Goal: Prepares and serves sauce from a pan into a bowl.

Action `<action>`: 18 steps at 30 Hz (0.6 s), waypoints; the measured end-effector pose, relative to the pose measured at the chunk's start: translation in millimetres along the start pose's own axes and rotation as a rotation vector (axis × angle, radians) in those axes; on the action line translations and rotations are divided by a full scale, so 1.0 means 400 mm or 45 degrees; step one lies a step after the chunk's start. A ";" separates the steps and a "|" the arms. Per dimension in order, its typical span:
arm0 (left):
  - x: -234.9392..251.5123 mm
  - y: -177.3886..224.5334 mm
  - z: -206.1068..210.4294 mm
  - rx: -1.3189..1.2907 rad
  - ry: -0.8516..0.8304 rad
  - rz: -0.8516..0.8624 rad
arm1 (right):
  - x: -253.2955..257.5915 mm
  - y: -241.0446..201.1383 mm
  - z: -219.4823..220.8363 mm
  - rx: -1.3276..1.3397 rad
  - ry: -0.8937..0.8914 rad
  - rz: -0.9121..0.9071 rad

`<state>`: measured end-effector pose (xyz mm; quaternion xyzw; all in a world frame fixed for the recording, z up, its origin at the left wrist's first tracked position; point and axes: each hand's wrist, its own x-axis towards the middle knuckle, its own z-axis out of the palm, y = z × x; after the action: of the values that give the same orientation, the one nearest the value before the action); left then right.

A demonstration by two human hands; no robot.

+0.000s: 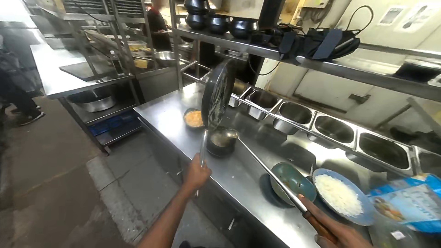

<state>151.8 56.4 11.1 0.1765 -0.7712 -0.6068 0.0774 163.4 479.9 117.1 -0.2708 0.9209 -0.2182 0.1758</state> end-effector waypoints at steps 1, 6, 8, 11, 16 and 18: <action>0.000 0.000 -0.006 -0.046 -0.004 -0.009 | -0.003 0.002 0.008 0.073 0.002 0.008; -0.008 0.039 -0.039 -0.360 -0.032 -0.072 | -0.002 -0.028 0.070 0.667 -0.079 0.130; -0.010 0.066 -0.063 -0.503 -0.056 -0.106 | 0.001 -0.056 0.093 0.875 -0.113 0.199; -0.017 0.085 -0.109 -0.713 -0.108 -0.129 | -0.003 -0.090 0.124 0.852 -0.056 0.218; -0.050 0.108 -0.199 -1.042 -0.195 -0.161 | -0.003 -0.127 0.152 0.121 0.072 0.167; -0.076 0.110 -0.230 -1.115 -0.225 -0.174 | -0.004 -0.126 0.169 -0.052 0.107 0.180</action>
<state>202.7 -7.3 79.4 0.1250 -0.4318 -0.8924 0.0384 215.8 421.7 85.5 -0.1992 0.9486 -0.1975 0.1464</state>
